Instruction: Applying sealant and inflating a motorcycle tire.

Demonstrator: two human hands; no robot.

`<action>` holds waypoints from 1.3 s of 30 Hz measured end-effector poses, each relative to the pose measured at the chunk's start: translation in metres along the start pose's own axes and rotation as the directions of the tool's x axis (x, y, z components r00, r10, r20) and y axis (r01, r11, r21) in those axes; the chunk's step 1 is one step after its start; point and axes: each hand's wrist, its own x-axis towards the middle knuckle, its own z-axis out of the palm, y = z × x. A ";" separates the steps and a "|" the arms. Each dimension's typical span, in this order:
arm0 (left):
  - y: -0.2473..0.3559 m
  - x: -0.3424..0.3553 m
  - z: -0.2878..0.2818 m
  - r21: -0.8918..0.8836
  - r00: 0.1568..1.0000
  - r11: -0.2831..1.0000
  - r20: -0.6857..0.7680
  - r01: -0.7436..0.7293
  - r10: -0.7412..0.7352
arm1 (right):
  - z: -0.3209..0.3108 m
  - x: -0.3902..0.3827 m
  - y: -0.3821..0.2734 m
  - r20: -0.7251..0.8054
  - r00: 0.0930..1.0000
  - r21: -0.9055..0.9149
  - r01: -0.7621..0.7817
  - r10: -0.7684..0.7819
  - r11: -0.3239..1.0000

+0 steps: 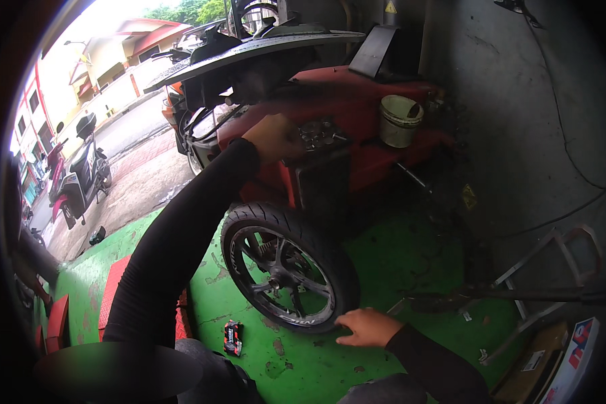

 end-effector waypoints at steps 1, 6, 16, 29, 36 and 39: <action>-0.001 -0.001 -0.001 -0.018 0.999 1.000 -0.044 -0.024 0.023 | -0.025 0.005 -0.020 -0.098 0.994 0.065 0.063 -0.056 0.996; -0.027 -0.030 -0.017 -0.382 0.951 0.923 -0.264 0.052 -0.163 | -0.145 0.059 -0.092 -0.643 0.736 -0.092 0.196 -0.209 0.976; -0.015 -0.149 0.010 -0.703 0.929 0.711 -0.247 0.026 -0.278 | -0.252 0.187 -0.091 -0.738 0.675 -0.218 -0.276 0.028 0.936; -0.073 -0.253 0.076 -0.834 0.956 0.528 0.001 0.162 -0.293 | -0.279 0.226 -0.112 -0.629 0.741 -0.302 -0.513 0.236 0.803; -0.084 -0.258 0.089 -0.904 0.955 0.411 -0.014 0.114 -0.296 | -0.275 0.223 -0.108 -0.619 0.761 -0.278 -0.444 0.195 0.852; -0.088 -0.261 0.087 -0.907 0.957 0.406 -0.013 0.111 -0.290 | -0.274 0.226 -0.103 -0.630 0.756 -0.294 -0.446 0.180 0.845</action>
